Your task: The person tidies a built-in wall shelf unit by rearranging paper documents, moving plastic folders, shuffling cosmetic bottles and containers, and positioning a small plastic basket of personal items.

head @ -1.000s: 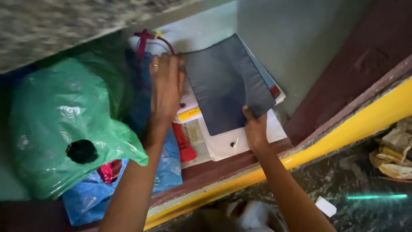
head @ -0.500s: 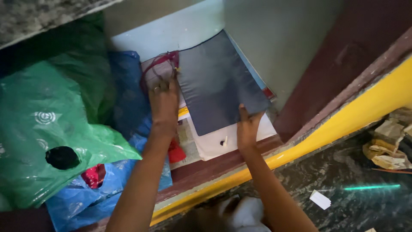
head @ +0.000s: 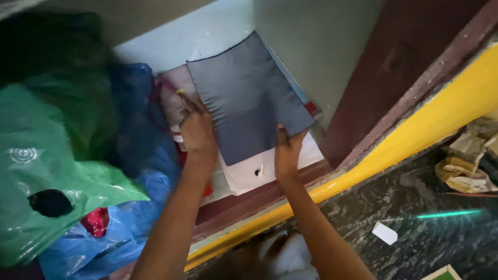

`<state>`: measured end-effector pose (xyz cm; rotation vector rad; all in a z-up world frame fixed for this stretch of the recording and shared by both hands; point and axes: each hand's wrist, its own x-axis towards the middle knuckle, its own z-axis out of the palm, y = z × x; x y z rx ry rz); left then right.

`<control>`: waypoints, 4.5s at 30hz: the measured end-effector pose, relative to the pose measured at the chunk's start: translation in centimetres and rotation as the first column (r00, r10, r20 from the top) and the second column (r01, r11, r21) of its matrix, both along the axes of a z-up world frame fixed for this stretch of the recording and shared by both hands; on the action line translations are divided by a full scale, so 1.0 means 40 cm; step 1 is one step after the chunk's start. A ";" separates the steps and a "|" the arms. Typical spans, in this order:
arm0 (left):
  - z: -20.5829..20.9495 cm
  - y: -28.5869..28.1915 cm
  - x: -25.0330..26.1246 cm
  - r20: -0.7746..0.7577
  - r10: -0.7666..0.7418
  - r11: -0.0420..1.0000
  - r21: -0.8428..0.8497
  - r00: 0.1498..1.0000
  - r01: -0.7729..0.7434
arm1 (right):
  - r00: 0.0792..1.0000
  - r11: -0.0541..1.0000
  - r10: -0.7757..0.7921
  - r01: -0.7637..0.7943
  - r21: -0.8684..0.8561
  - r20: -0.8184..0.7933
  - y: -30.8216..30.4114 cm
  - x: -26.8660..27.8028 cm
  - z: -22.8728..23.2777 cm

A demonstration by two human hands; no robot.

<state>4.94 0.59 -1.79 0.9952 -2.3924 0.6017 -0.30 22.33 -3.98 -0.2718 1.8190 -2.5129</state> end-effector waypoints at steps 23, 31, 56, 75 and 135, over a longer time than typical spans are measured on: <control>0.114 0.088 0.070 -0.008 -0.309 0.910 0.289 0.951 0.298 | 0.969 0.969 -0.234 0.240 0.066 -0.081 -0.003 0.018 0.013; 0.015 0.081 0.002 -0.176 -0.444 0.836 0.270 0.878 0.477 | 0.979 0.981 -0.187 0.190 0.026 -0.082 0.004 0.040 0.054; 0.075 0.209 0.001 0.149 -0.367 0.884 0.362 0.918 0.294 | 0.962 0.955 -0.139 0.193 0.223 -0.236 0.004 0.034 0.023; 0.058 0.457 0.607 -0.639 -0.443 0.438 0.457 0.628 0.774 | 0.862 0.778 0.397 -0.134 0.613 -0.316 0.229 0.085 -0.152; 1.177 0.317 0.656 -0.478 -0.568 0.791 -0.093 0.670 0.604 | 0.253 0.722 0.487 0.422 0.549 -0.836 0.188 0.347 1.265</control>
